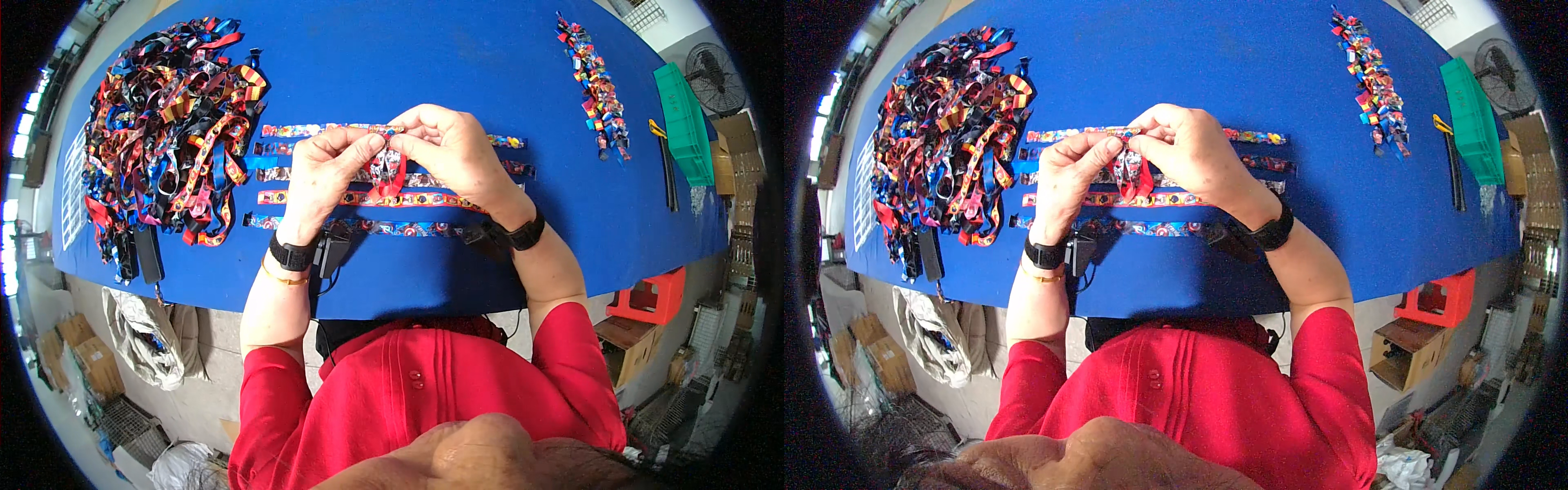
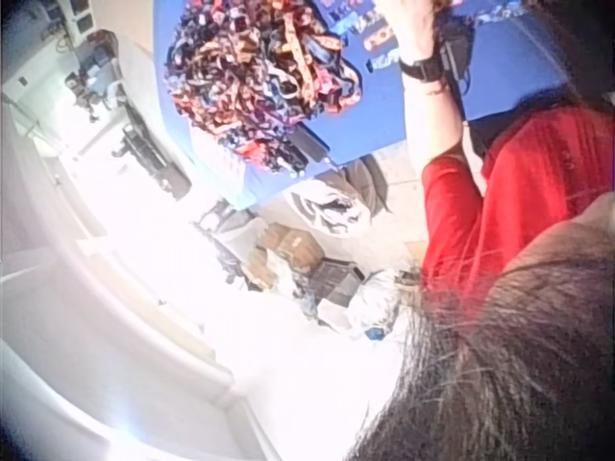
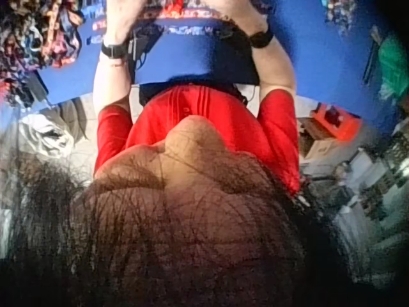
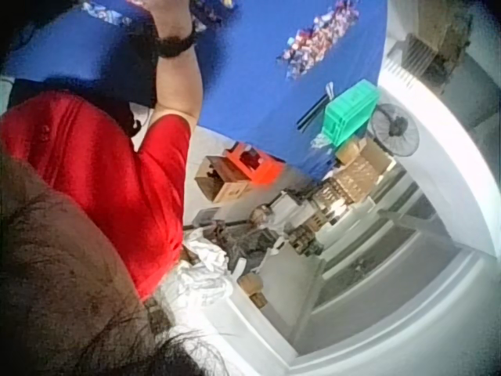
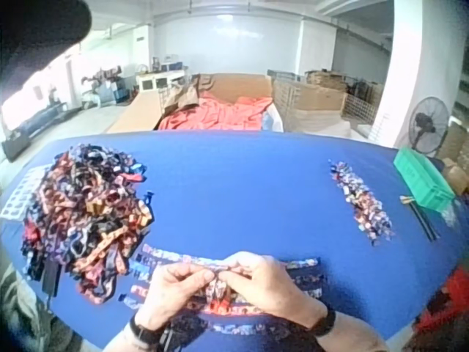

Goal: Sorting a pile of printed lanyards and attaching metal or plastic clips to them on a workbench.

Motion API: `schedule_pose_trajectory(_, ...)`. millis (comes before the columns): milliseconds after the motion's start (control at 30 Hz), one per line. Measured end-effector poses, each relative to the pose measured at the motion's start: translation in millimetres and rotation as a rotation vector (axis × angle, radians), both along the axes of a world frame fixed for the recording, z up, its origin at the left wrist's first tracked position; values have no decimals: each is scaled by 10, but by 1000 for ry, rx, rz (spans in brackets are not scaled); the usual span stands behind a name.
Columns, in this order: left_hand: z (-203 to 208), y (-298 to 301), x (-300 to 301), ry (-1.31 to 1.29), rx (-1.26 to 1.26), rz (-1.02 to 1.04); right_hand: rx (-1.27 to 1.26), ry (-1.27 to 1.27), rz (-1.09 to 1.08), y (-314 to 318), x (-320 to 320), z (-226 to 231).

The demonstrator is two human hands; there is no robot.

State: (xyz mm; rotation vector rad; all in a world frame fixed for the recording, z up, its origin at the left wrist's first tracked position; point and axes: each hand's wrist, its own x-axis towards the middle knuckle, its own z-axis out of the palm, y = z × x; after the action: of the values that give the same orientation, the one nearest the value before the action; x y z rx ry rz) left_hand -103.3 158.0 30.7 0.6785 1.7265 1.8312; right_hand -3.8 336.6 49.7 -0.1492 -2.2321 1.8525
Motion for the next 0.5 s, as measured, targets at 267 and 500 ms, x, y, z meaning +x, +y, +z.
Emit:
schedule_pose_trajectory(267,35,1,9,-68,-4,-9,118,14,2,-2,5,7)
schedule_pose_trajectory(500,-1,3,20,-54,-33,-11,70,-19,23,-41,20,44)
